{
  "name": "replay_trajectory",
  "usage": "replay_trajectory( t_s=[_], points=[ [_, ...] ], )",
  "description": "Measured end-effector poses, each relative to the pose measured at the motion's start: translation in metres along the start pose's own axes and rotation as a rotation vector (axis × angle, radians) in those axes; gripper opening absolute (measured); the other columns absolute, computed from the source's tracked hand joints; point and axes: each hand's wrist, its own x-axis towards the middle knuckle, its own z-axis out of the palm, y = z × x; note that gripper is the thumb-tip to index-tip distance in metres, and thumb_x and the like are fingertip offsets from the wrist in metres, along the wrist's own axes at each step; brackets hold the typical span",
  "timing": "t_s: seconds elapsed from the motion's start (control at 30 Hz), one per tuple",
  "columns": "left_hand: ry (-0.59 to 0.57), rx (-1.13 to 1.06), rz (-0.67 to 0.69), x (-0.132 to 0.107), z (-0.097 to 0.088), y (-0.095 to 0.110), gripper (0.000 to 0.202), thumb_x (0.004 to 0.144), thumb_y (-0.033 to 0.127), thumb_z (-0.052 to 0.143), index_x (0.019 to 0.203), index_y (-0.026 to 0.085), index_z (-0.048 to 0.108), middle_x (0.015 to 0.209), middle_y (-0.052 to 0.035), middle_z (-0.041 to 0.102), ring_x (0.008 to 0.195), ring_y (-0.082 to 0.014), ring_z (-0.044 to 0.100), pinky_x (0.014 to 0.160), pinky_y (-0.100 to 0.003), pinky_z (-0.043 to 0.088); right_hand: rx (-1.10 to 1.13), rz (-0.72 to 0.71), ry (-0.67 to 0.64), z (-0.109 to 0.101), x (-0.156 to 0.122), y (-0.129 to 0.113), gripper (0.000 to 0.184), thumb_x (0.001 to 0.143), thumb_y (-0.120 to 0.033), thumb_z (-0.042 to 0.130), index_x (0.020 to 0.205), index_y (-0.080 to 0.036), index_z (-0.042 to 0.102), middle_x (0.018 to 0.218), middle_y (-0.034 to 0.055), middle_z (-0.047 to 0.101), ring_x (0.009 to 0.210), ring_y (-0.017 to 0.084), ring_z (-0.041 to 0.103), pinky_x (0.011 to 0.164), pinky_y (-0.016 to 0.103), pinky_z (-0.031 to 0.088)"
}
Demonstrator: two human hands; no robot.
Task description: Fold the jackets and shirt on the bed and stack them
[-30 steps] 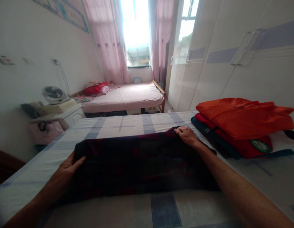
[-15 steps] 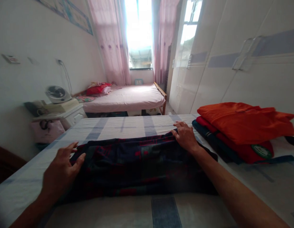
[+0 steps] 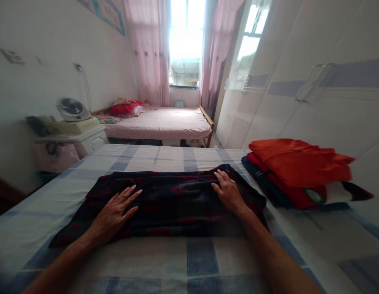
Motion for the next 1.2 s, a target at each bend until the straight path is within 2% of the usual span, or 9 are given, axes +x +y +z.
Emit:
replay_trajectory(
  t_s=[0.1, 0.17, 0.33, 0.47, 0.57, 0.7, 0.8, 0.9, 1.2],
  points=[
    [0.017, -0.003, 0.023, 0.001, 0.003, -0.003, 0.050, 0.089, 0.046, 0.041, 0.137, 0.031, 0.040, 0.147, -0.0066, 0.037, 0.135, -0.0232, 0.033, 0.109, -0.047, 0.027, -0.079, 0.238, 0.173, -0.030, -0.026, 0.023, 0.049, 0.090, -0.040, 0.035, 0.128, -0.014, 0.049, 0.133, 0.0148, 0.051, 0.124, 0.027, 0.046, 0.100, 0.043, 0.039],
    [0.025, -0.003, 0.038, 0.002, 0.006, -0.005, 0.050, 0.089, 0.046, 0.040, 0.136, 0.030, 0.042, 0.146, -0.0069, 0.038, 0.135, -0.0233, 0.033, 0.109, -0.047, 0.028, -0.093, 0.402, 0.182, -0.040, -0.048, 0.043, 0.050, 0.088, -0.041, 0.034, 0.123, -0.011, 0.053, 0.128, 0.0170, 0.054, 0.117, 0.029, 0.051, 0.098, 0.042, 0.041],
    [0.050, -0.049, 0.031, 0.003, 0.003, -0.004, 0.051, 0.089, 0.050, 0.038, 0.132, 0.026, 0.049, 0.144, -0.0070, 0.041, 0.132, -0.0243, 0.038, 0.108, -0.045, 0.030, 0.057, 0.634, 0.154, -0.032, -0.086, 0.078, 0.055, 0.084, -0.044, 0.031, 0.120, -0.010, 0.055, 0.122, 0.0160, 0.058, 0.112, 0.027, 0.055, 0.097, 0.038, 0.040],
    [0.203, -0.146, -0.200, -0.003, -0.024, -0.015, 0.049, 0.089, 0.047, 0.033, 0.124, 0.022, 0.055, 0.142, -0.0056, 0.044, 0.128, -0.0212, 0.042, 0.108, -0.036, 0.032, 0.110, 0.662, 0.164, -0.025, -0.094, 0.087, 0.058, 0.085, -0.048, 0.026, 0.121, -0.012, 0.054, 0.123, 0.0179, 0.057, 0.113, 0.028, 0.054, 0.095, 0.036, 0.041],
    [0.301, -0.121, -0.499, -0.014, -0.048, -0.041, 0.053, 0.085, 0.046, 0.035, 0.119, 0.012, 0.057, 0.134, -0.0148, 0.051, 0.129, -0.0264, 0.040, 0.109, -0.039, 0.028, 0.063, 0.647, 0.121, -0.021, -0.093, 0.096, 0.063, 0.085, -0.052, 0.023, 0.122, -0.013, 0.054, 0.123, 0.0213, 0.056, 0.112, 0.031, 0.054, 0.091, 0.039, 0.042],
    [0.221, -0.191, -0.708, -0.026, -0.066, -0.073, 0.053, 0.079, 0.055, 0.040, 0.094, 0.012, 0.066, 0.094, -0.0163, 0.069, 0.101, -0.0320, 0.061, 0.086, -0.040, 0.046, 0.036, 0.615, 0.110, -0.016, -0.092, 0.107, 0.066, 0.083, -0.054, 0.020, 0.122, -0.013, 0.054, 0.120, 0.0227, 0.056, 0.111, 0.034, 0.054, 0.090, 0.043, 0.042],
    [0.132, -0.330, -0.775, -0.021, -0.066, -0.082, 0.056, 0.074, 0.065, 0.044, 0.071, 0.014, 0.066, 0.063, -0.0088, 0.066, 0.074, -0.0276, 0.065, 0.063, -0.032, 0.049, 0.010, 0.619, 0.085, -0.014, -0.092, 0.107, 0.069, 0.082, -0.054, 0.017, 0.121, -0.012, 0.055, 0.121, 0.0228, 0.056, 0.110, 0.035, 0.054, 0.090, 0.043, 0.042],
    [0.070, -0.469, -0.828, -0.008, -0.065, -0.078, 0.059, 0.065, 0.072, 0.051, 0.056, 0.014, 0.061, 0.051, -0.0074, 0.061, 0.059, -0.0253, 0.063, 0.050, -0.030, 0.045, -0.003, 0.617, 0.071, -0.017, -0.091, 0.103, 0.070, 0.082, -0.054, 0.015, 0.119, -0.011, 0.055, 0.121, 0.0225, 0.056, 0.110, 0.035, 0.054, 0.091, 0.042, 0.042],
    [-0.024, -0.837, -0.709, 0.012, -0.066, -0.042, 0.052, 0.051, 0.060, 0.074, 0.076, 0.015, 0.069, 0.073, -0.0080, 0.073, 0.066, -0.0240, 0.068, 0.058, -0.030, 0.053, 0.011, 0.612, 0.066, -0.018, -0.092, 0.100, 0.069, 0.082, -0.056, 0.015, 0.115, -0.013, 0.057, 0.120, 0.0198, 0.056, 0.111, 0.034, 0.054, 0.093, 0.041, 0.042]
  ],
)
